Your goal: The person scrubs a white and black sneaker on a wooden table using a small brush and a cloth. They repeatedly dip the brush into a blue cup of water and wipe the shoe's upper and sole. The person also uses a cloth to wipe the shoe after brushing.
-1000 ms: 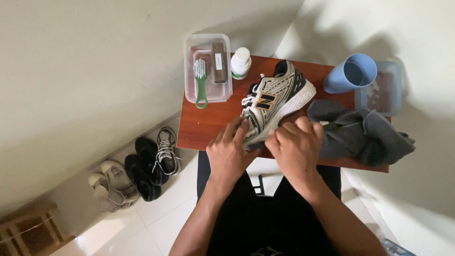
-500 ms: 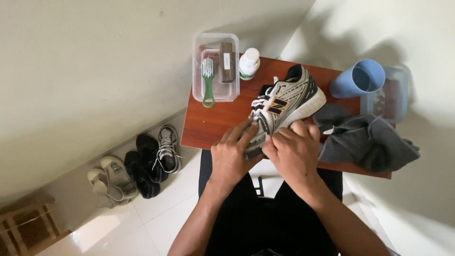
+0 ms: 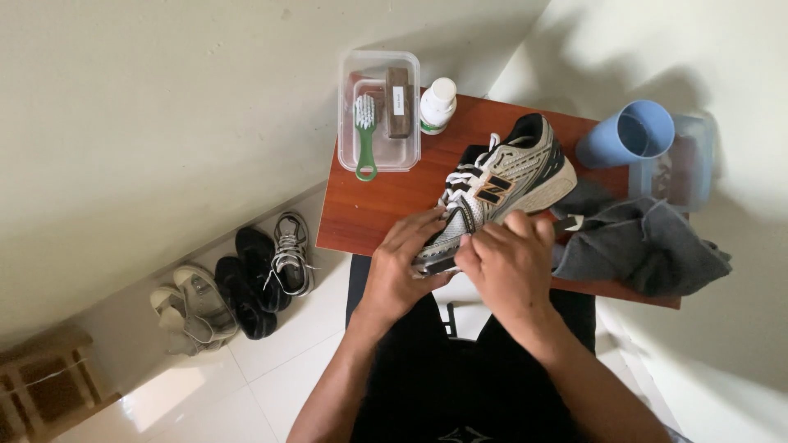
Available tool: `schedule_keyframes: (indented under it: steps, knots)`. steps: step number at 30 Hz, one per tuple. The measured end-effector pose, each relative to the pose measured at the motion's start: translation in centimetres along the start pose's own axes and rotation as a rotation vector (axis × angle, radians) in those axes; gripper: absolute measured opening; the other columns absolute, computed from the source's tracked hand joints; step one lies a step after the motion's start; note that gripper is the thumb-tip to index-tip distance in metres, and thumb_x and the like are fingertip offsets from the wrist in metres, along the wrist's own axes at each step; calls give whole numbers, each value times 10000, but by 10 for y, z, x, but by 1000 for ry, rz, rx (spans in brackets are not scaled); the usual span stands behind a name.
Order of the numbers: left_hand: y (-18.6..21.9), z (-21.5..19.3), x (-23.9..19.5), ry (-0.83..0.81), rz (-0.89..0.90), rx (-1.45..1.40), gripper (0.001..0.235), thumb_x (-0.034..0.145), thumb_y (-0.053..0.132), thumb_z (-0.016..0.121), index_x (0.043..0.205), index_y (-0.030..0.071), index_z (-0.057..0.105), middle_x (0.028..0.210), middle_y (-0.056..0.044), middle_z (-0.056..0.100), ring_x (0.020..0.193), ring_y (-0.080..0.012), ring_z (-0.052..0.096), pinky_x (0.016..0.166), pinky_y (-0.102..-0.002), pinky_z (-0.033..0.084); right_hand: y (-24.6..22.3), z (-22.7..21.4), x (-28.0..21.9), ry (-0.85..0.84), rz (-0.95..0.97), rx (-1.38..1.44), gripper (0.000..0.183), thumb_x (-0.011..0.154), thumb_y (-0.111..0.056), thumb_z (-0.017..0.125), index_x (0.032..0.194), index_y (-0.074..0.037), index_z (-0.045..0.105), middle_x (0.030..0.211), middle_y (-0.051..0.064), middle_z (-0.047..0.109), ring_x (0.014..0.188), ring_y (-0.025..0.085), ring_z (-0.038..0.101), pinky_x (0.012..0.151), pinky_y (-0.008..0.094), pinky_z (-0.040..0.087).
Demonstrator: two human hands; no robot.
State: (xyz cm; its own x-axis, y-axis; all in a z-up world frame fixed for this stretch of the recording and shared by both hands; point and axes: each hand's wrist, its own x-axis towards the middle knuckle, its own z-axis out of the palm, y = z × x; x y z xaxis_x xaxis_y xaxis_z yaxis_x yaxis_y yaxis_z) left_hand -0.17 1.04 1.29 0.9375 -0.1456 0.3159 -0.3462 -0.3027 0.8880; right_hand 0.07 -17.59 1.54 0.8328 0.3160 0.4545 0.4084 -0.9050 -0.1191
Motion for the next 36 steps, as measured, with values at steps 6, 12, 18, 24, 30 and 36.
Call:
schedule_keyframes:
  steps: [6, 12, 18, 24, 30, 36]
  knots:
    - [-8, 3, -3, 15, 25, 19, 593, 691, 207, 905, 1225, 43, 704, 1258, -123, 716, 1178, -366, 667, 1013, -475, 539, 47, -23, 3, 0, 47, -87, 394, 971, -264, 673, 621, -156, 529, 615, 27, 514, 804, 255, 556, 768, 385, 376]
    - [-8, 2, -2, 32, 27, 56, 661, 653, 181, 908, 1253, 28, 676, 1220, -161, 718, 1131, -401, 674, 975, -503, 548, 27, 14, -14, 63, -16, 40, 374, 965, -272, 636, 616, -175, 543, 629, -3, 550, 761, 225, 542, 768, 383, 375]
    - [-10, 2, -2, 35, -15, 62, 695, 643, 212, 905, 1269, 42, 657, 1184, -137, 723, 1111, -365, 686, 934, -498, 572, 98, 18, -16, 72, 198, 70, 453, 990, -162, 633, 569, -108, 475, 530, 49, 365, 677, 289, 477, 677, 400, 354]
    - [-14, 4, 1, 39, -15, 67, 685, 637, 237, 911, 1257, 67, 675, 1194, -132, 730, 1106, -364, 693, 929, -481, 573, 33, 2, -14, 53, 148, 154, 451, 977, -217, 612, 567, -154, 434, 550, 41, 456, 721, 257, 529, 739, 376, 369]
    - [-10, 4, 2, 35, -15, 105, 670, 636, 244, 906, 1243, 82, 674, 1171, -96, 735, 1084, -325, 707, 861, -478, 600, 108, 36, -31, 124, 226, 15, 453, 973, -214, 708, 583, -137, 488, 537, 55, 423, 732, 298, 546, 722, 415, 397]
    - [-4, 3, 5, 71, 87, 105, 625, 673, 240, 916, 1201, 38, 649, 1178, -145, 731, 1047, -378, 715, 788, -493, 616, 38, 4, -21, 97, 138, 142, 464, 986, -225, 624, 559, -160, 453, 544, 7, 450, 719, 221, 510, 764, 370, 361]
